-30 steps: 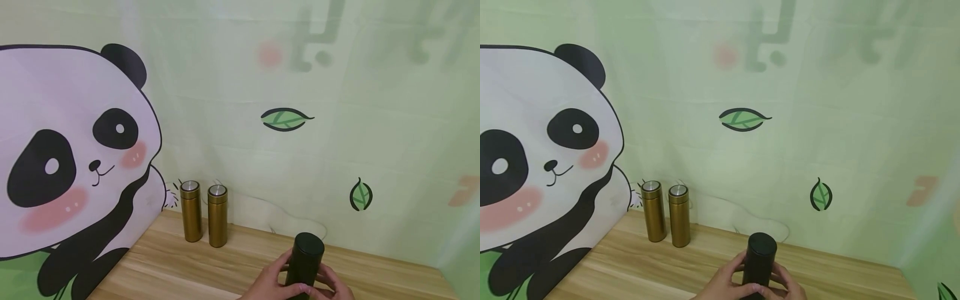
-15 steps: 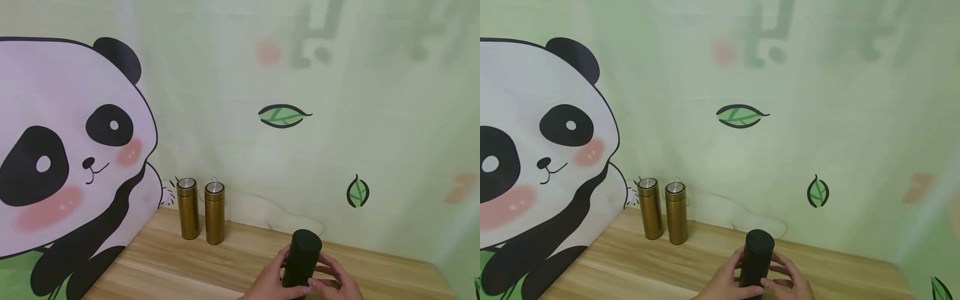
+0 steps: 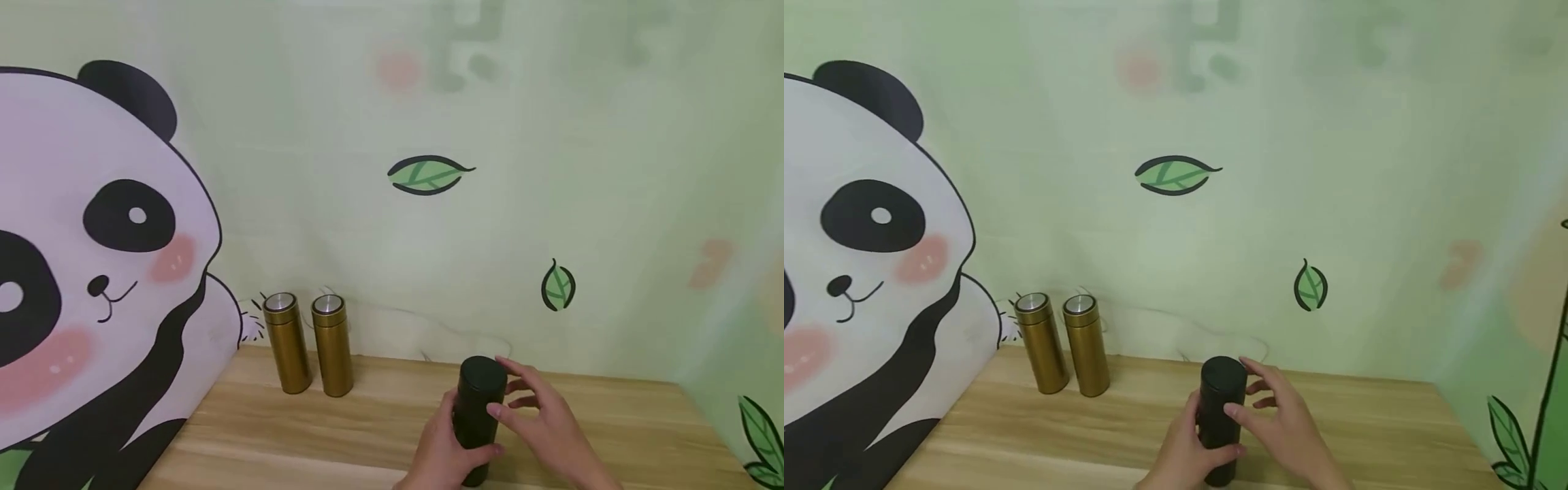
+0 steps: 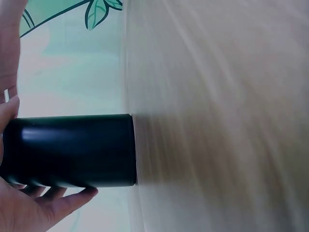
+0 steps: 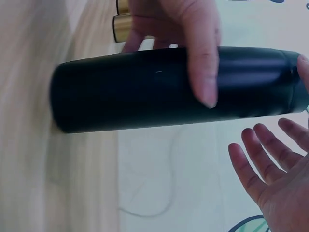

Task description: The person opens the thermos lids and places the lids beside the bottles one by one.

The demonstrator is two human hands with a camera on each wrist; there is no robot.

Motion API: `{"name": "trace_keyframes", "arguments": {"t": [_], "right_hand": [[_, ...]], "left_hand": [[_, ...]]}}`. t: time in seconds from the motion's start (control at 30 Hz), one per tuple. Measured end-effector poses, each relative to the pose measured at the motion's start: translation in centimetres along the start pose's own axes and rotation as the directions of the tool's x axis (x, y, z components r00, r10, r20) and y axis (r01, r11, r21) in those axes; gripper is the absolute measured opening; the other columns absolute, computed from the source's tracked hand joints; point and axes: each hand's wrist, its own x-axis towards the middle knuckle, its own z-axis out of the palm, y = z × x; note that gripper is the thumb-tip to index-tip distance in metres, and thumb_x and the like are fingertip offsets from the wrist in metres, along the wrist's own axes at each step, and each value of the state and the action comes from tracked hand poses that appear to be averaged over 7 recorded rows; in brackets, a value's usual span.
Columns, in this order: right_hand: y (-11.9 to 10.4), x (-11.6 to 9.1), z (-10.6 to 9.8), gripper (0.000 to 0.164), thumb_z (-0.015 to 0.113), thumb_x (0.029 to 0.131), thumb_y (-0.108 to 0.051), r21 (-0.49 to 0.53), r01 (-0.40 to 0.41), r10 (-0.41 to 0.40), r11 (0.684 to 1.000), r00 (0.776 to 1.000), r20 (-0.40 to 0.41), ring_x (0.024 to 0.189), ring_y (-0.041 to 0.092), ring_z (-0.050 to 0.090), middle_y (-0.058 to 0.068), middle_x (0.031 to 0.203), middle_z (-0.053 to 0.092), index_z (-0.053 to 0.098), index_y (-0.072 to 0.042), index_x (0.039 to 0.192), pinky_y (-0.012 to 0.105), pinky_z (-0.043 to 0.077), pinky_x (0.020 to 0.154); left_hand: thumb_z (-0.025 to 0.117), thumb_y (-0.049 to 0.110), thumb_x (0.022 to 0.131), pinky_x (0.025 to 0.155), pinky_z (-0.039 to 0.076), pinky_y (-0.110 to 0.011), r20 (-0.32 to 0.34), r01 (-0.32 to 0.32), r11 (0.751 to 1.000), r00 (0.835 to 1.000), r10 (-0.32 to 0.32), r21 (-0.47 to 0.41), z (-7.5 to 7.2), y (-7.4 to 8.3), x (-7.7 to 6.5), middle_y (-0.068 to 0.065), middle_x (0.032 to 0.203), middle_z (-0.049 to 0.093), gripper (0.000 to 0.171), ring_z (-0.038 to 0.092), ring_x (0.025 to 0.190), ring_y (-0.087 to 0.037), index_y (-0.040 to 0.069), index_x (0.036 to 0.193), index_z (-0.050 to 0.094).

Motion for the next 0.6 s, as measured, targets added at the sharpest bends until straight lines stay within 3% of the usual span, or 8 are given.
{"name": "trace_keyframes", "arguments": {"t": [0.13, 0.33, 0.6], "right_hand": [[-0.4, 0.7, -0.5, 0.061, 0.078, 0.093, -0.031, 0.0, 0.08, -0.08, 0.997, 0.997, 0.003, 0.103, 0.011, 0.06, -0.006, 0.134, 0.062, 0.051, -0.036, 0.147, 0.033, 0.057, 0.085], [-2.3, 2.5, -0.6, 0.059, 0.079, 0.092, -0.035, -0.072, 0.184, -0.182, 0.98, 0.983, 0.041, 0.094, 0.016, 0.061, -0.002, 0.128, 0.063, 0.055, -0.031, 0.146, 0.035, 0.056, 0.081], [-4.7, 3.4, -1.7, 0.055, 0.07, 0.092, -0.059, -0.305, 0.12, -0.095, 0.945, 0.991, 0.093, 0.083, 0.009, 0.057, -0.01, 0.124, 0.062, 0.062, -0.031, 0.139, 0.027, 0.05, 0.07]], "left_hand": [[0.088, 0.049, 0.079, 0.096, 0.053, -0.05, -0.038, -0.016, 1.0, 0.999, 0.016, 0.019, 0.6, -0.1, 0.3, 0.001, 0.13, 0.066, 0.08, 0.065, 0.116, -0.02, 0.025, 0.143, 0.047], [0.086, 0.052, 0.08, 0.094, 0.054, -0.045, -0.076, -0.015, 0.999, 0.997, 0.018, 0.038, 0.3, -0.4, 0.4, 0.0, 0.125, 0.067, 0.076, 0.065, 0.113, -0.019, 0.022, 0.138, 0.048], [0.086, 0.045, 0.082, 0.095, 0.052, -0.044, -0.039, -0.045, 0.997, 0.998, 0.047, 0.066, 1.1, 0.0, 0.5, 0.0, 0.125, 0.067, 0.072, 0.064, 0.114, -0.018, 0.02, 0.138, 0.048]]}}
